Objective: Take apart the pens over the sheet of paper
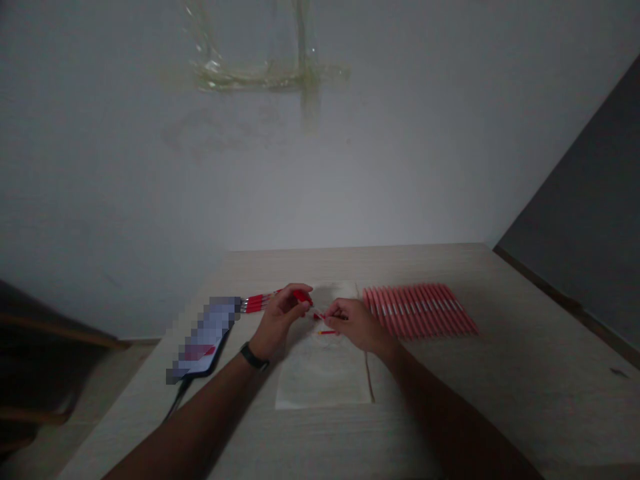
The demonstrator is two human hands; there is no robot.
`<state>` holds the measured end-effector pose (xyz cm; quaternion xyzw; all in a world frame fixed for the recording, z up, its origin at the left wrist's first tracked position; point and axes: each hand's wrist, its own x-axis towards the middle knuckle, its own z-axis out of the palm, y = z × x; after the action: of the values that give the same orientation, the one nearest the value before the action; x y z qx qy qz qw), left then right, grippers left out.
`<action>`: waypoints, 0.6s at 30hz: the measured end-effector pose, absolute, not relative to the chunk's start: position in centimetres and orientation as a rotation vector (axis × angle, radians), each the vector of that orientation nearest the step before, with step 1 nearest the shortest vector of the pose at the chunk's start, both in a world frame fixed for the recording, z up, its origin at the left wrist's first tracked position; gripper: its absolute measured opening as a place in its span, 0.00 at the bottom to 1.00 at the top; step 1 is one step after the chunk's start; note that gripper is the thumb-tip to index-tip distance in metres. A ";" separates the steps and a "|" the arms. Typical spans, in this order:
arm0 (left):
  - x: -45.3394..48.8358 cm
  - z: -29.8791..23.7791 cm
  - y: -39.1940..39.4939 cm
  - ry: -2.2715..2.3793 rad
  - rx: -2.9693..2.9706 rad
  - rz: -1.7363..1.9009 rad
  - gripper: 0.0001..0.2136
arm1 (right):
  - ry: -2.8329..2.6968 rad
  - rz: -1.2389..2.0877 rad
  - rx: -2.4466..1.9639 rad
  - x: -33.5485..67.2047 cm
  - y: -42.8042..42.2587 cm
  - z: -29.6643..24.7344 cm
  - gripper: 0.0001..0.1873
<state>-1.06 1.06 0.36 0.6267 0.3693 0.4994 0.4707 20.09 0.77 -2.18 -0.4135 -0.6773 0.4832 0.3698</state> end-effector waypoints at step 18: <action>-0.5 0.8 -0.3 0.881 2.275 0.778 0.06 | -1.910 0.428 -1.357 22.6 1.3 -0.2 0.03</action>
<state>-0.51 -0.33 0.82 0.8511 0.3297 0.2913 0.2864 22.59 1.28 -0.23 -0.5291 -0.7447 0.1670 0.3708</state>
